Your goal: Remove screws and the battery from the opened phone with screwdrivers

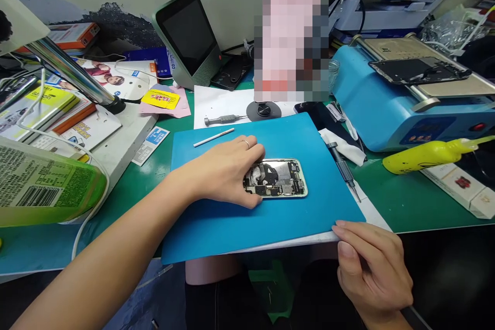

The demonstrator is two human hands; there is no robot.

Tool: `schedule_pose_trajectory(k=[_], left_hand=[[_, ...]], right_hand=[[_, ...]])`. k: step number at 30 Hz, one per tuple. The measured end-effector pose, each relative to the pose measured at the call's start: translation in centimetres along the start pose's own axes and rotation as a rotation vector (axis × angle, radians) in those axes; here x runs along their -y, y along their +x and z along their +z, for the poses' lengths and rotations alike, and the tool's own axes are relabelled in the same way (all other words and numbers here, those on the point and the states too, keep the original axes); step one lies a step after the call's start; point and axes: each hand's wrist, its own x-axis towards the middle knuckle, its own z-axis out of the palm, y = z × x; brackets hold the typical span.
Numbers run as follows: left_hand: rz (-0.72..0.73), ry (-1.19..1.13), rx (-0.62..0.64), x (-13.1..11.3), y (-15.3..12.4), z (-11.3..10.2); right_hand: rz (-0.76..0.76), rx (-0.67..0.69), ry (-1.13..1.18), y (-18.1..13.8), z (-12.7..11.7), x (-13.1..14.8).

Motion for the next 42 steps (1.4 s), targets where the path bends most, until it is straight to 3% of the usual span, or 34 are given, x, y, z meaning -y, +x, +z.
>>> schedule_pose_trajectory(k=[14, 35, 39, 42], left_hand=[[0.021, 0.056, -0.082, -0.7, 0.4, 1.2], [0.012, 0.055, -0.075, -1.0, 0.7, 1.5], [0.014, 0.042, -0.067, -1.0, 0.8, 1.4], [0.018, 0.038, -0.069, -1.0, 0.9, 1.4]], right_hand=[[-0.001, 0.013, -0.068, 0.3, 0.5, 0.3], [-0.035, -0.037, -0.114, -0.8, 0.9, 0.2], [-0.063, 0.062, -0.057, -0.5, 0.3, -0.3], [-0.046, 0.257, 0.117, 3.4, 1.2, -2.5]])
